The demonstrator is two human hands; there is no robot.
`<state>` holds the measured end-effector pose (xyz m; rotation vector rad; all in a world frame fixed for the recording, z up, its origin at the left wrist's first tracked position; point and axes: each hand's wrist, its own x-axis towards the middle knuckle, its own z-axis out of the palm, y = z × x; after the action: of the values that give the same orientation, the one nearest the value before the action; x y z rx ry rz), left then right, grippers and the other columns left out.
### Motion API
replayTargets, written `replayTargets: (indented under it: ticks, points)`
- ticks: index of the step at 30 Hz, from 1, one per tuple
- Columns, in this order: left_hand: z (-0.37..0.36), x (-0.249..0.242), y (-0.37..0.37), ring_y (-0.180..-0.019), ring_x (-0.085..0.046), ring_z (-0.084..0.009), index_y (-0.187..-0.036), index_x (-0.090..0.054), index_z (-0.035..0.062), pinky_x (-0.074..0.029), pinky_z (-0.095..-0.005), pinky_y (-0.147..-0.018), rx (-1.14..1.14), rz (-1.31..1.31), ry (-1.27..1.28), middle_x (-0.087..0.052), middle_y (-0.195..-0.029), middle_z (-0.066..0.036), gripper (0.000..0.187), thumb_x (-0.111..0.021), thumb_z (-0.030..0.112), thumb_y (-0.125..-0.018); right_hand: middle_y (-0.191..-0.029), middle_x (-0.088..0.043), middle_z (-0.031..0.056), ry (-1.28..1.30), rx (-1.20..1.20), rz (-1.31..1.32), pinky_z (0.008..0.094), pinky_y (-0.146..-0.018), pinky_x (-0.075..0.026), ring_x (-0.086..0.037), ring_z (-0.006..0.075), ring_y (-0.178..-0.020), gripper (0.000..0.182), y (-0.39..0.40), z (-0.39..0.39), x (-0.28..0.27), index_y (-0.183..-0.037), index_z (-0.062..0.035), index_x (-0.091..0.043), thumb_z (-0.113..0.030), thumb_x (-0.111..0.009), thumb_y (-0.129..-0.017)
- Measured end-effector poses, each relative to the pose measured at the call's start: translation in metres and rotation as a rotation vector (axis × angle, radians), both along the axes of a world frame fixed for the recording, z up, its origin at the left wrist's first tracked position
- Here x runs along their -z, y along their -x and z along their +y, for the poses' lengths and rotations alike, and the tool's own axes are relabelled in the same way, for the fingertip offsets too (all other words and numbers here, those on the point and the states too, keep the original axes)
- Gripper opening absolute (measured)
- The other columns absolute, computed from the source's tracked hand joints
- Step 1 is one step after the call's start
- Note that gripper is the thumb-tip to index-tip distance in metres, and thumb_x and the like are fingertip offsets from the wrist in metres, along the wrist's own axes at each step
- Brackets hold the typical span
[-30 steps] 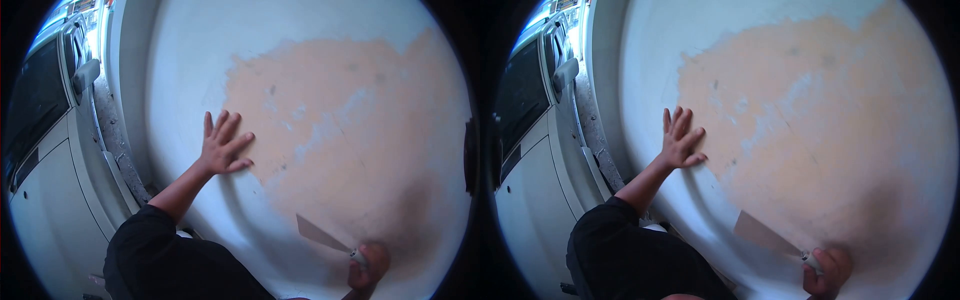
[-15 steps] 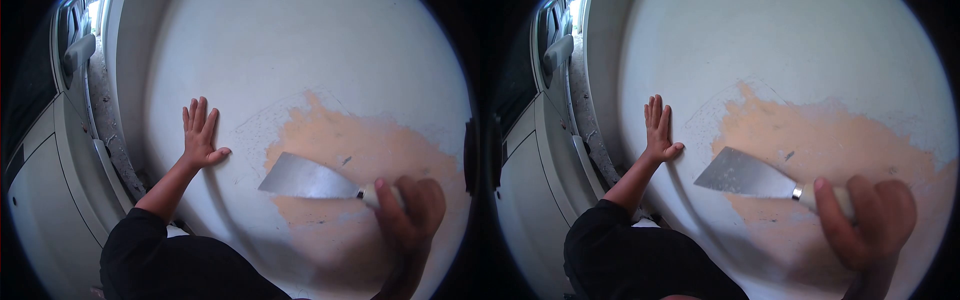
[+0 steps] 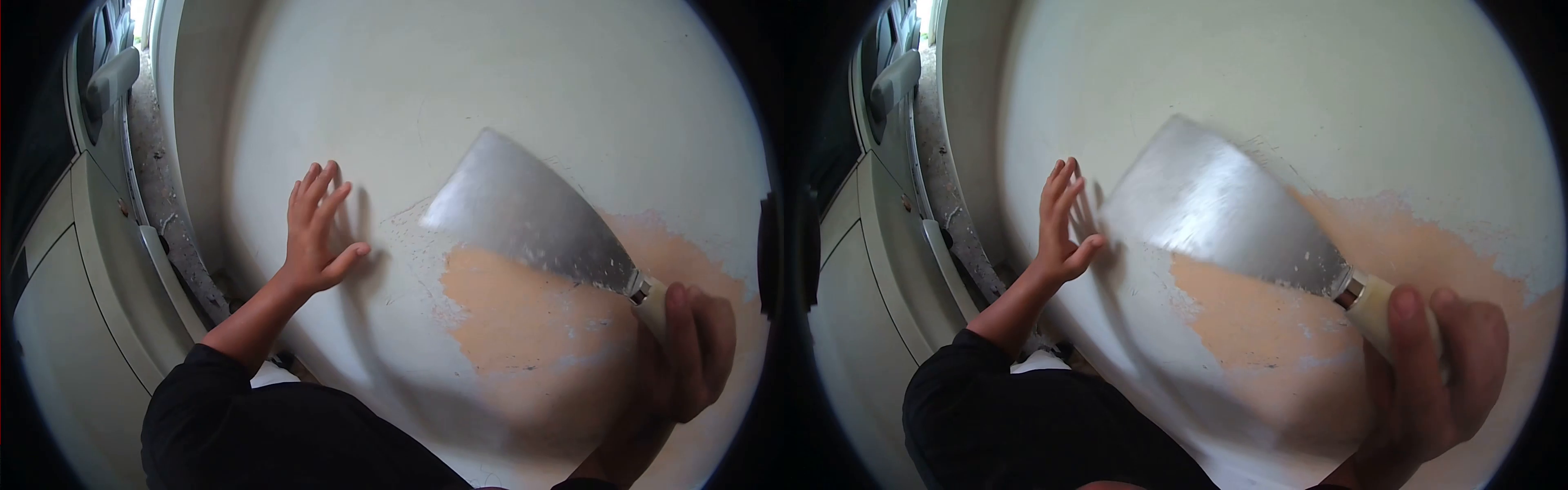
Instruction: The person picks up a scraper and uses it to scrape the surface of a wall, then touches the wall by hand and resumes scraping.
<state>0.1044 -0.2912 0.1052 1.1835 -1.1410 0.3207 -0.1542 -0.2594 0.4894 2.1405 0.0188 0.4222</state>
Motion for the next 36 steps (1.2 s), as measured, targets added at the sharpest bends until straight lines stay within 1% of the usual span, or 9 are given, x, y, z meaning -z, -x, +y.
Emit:
replayTargets:
  ticks: [6,10,13,16,19,25,27,30,36]
  points:
    - [0.006,-0.065,0.051,-0.141,-0.047,-0.0424,-0.143,-0.058,0.0250,-0.026,-0.0642,-0.118,-0.088,-0.143,0.648,-0.054,-0.148,-0.021,0.061,-0.070,0.055,-0.092,-0.117,-0.060,0.0125,0.127,0.160,0.073,0.0396,-0.060,-0.047,-0.058,0.0302,-0.075,0.036,-0.002,0.025,0.030,-0.115,-0.0046,-0.074,-0.001,-0.081,-0.080]
    - [0.010,-0.118,0.065,-0.120,-0.068,-0.0303,-0.124,-0.074,0.0260,-0.025,-0.0598,-0.121,-0.022,-0.114,0.432,-0.068,-0.135,-0.011,0.033,-0.074,0.030,-0.091,-0.110,-0.059,0.0114,0.050,0.094,0.283,0.0388,-0.064,-0.049,-0.054,0.0254,-0.072,0.025,-0.007,0.024,0.033,-0.108,-0.0082,-0.074,-0.012,-0.080,-0.084]
    - [-0.004,-0.105,0.061,-0.127,-0.064,-0.0402,-0.121,-0.074,0.0206,-0.023,-0.0640,-0.120,-0.034,-0.318,0.381,-0.060,-0.141,-0.026,0.045,-0.082,0.041,-0.082,-0.108,-0.058,0.0114,-0.062,0.015,0.353,0.0389,-0.064,-0.049,-0.052,0.0234,-0.070,0.023,-0.010,0.019,0.041,-0.106,-0.0101,-0.074,-0.018,-0.080,-0.085]
    - [-0.009,-0.111,0.070,-0.114,-0.068,-0.0331,-0.111,-0.078,0.0249,-0.035,-0.0576,-0.113,-0.103,-0.253,0.419,-0.067,-0.127,-0.017,0.033,-0.082,0.036,-0.080,-0.108,-0.060,0.0128,-0.205,-0.051,0.366,0.0395,-0.063,-0.049,-0.054,0.0237,-0.071,0.028,-0.009,0.021,0.038,-0.109,-0.0102,-0.073,-0.022,-0.080,-0.085]
    - [-0.018,-0.128,0.078,-0.084,-0.049,-0.0191,-0.109,-0.080,0.0295,-0.037,-0.0405,-0.081,-0.243,-0.118,0.606,-0.057,-0.094,0.001,0.035,-0.083,0.037,-0.075,-0.106,-0.064,0.0147,-0.362,0.054,0.276,0.0404,-0.062,-0.051,-0.060,0.0270,-0.075,0.037,-0.009,0.023,0.033,-0.116,-0.0093,-0.072,-0.023,-0.081,-0.083]
    - [-0.009,-0.127,0.088,-0.088,-0.057,-0.0186,-0.110,-0.081,0.0298,-0.040,-0.0418,-0.085,-0.324,-0.113,0.458,-0.063,-0.102,0.000,0.042,-0.087,0.032,-0.069,-0.089,-0.068,0.0115,-0.477,0.297,0.106,0.0382,-0.059,-0.049,-0.063,0.0301,-0.067,0.042,-0.005,0.016,0.034,-0.123,-0.0086,-0.069,-0.022,-0.078,-0.083]
    - [-0.011,-0.128,0.086,-0.089,-0.060,-0.0188,-0.111,-0.080,0.0298,-0.041,-0.0426,-0.087,-0.323,-0.109,0.475,-0.065,-0.105,-0.001,0.042,-0.087,0.031,-0.069,-0.081,-0.063,0.0051,-0.340,0.008,0.260,0.0308,-0.046,-0.038,-0.053,0.0167,-0.055,0.030,-0.008,0.008,0.040,-0.110,-0.0197,-0.076,-0.025,-0.081,-0.082]
    - [-0.010,-0.132,0.081,-0.092,-0.066,-0.0207,-0.113,-0.079,0.0293,-0.044,-0.0453,-0.093,-0.293,-0.100,0.494,-0.069,-0.111,-0.004,0.042,-0.087,0.027,-0.071,-0.085,-0.065,0.0076,-0.560,-0.043,0.371,0.0328,-0.052,-0.041,-0.057,0.0197,-0.059,0.033,-0.009,0.014,0.044,-0.109,-0.0152,-0.069,-0.040,-0.078,-0.089]
    - [-0.023,-0.123,0.083,-0.096,-0.068,-0.0228,-0.112,-0.078,0.0160,-0.050,-0.0394,-0.090,-0.098,0.013,0.630,-0.071,-0.112,-0.006,0.036,-0.089,0.019,-0.077,-0.083,-0.060,0.0039,-0.452,-0.193,0.323,0.0248,-0.047,-0.036,-0.049,0.0129,-0.054,0.009,-0.015,-0.002,0.066,-0.093,-0.0198,-0.071,-0.026,-0.070,-0.086]
